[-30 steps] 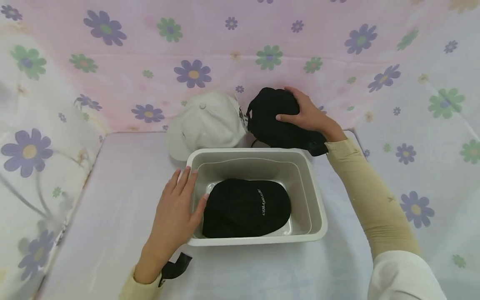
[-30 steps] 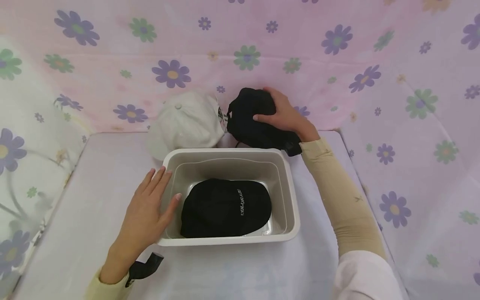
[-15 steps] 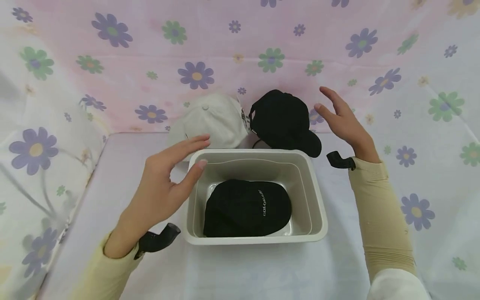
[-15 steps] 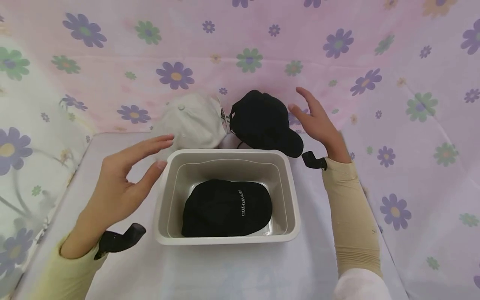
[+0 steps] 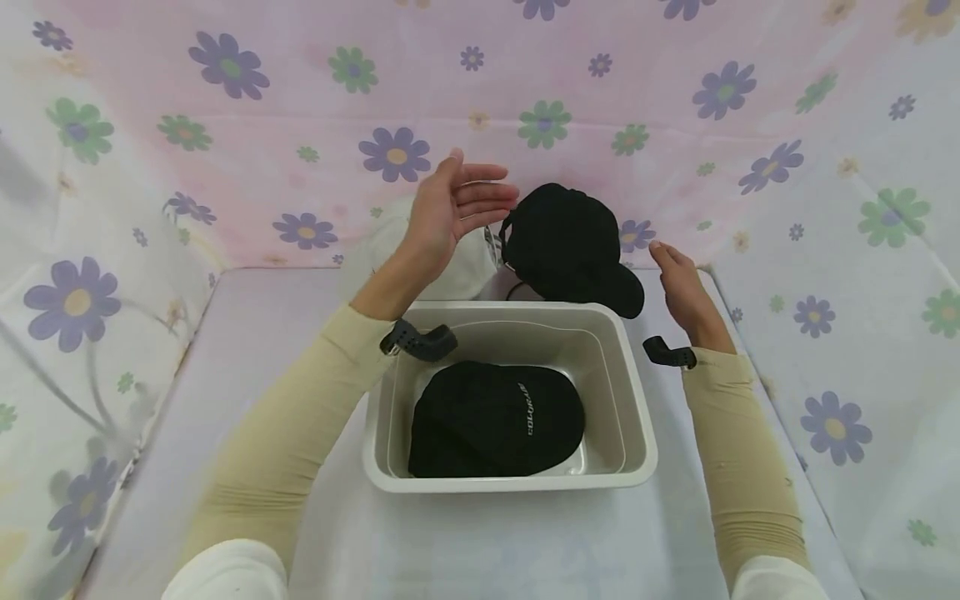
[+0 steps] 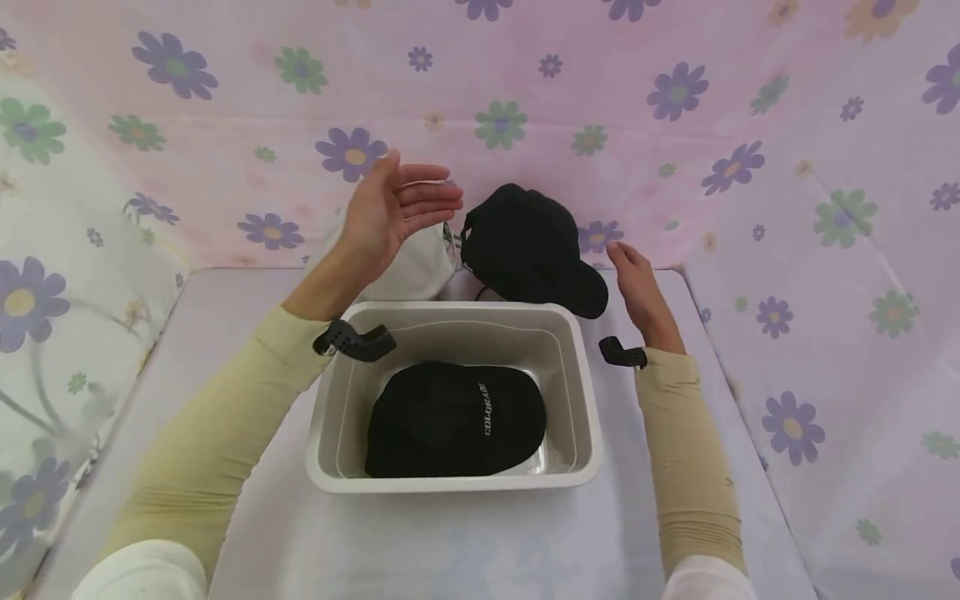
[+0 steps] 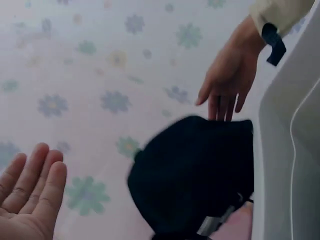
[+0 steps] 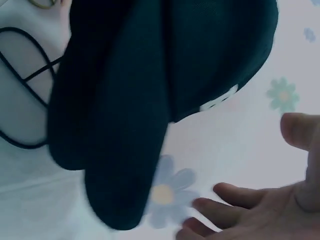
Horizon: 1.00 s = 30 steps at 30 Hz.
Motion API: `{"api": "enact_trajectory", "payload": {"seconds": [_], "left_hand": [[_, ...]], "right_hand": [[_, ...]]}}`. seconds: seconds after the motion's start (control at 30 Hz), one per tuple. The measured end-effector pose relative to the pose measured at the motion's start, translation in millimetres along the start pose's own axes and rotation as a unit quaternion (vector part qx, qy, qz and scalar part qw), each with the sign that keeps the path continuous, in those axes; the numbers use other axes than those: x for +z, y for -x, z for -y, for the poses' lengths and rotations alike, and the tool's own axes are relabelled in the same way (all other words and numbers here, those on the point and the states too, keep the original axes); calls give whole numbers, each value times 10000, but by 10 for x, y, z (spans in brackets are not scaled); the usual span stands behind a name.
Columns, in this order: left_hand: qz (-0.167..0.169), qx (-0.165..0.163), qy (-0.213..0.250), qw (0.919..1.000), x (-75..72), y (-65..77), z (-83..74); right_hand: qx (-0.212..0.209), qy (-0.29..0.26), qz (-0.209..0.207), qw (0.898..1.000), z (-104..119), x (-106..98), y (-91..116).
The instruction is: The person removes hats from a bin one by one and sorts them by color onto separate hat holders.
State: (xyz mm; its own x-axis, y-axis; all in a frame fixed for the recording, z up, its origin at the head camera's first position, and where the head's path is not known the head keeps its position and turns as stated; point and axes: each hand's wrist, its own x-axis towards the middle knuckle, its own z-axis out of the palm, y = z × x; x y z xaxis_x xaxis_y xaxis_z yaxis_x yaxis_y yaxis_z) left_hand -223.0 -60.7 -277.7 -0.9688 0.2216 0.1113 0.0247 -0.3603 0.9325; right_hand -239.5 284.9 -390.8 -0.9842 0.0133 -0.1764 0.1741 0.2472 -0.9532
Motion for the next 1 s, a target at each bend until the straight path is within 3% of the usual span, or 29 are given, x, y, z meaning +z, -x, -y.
{"api": "enact_trajectory", "payload": {"seconds": [0.1, 0.3, 0.37, 0.6, 0.77, 0.9, 1.0], "left_hand": [[-294, -557, -302, 9976, -15, -214, 189], [-847, -781, -1300, 9848, 44, -468, 447], [-901, -911, -1347, 9826, 95, -508, 498], [-679, -1834, -869, 9768, 182, -579, 682], [-932, -1969, -871, 9721, 190, -605, 721], [-1121, -1767, -1106, 9716, 202, -609, 720], [-1007, -1493, -1519, 9719, 215, -602, 705]], "right_hand": [[280, -63, 444, 9986, -110, 34, -39], [320, -14, 738, 9968, -225, 82, -52], [367, -61, 758, 9964, -243, 78, -52], [696, -197, 706, 9949, -348, 19, -57], [827, -219, 564, 9947, -464, -54, -67], [912, -528, 464, 9933, -543, -102, -85], [995, -517, 446, 9927, -562, -118, -88]]}}
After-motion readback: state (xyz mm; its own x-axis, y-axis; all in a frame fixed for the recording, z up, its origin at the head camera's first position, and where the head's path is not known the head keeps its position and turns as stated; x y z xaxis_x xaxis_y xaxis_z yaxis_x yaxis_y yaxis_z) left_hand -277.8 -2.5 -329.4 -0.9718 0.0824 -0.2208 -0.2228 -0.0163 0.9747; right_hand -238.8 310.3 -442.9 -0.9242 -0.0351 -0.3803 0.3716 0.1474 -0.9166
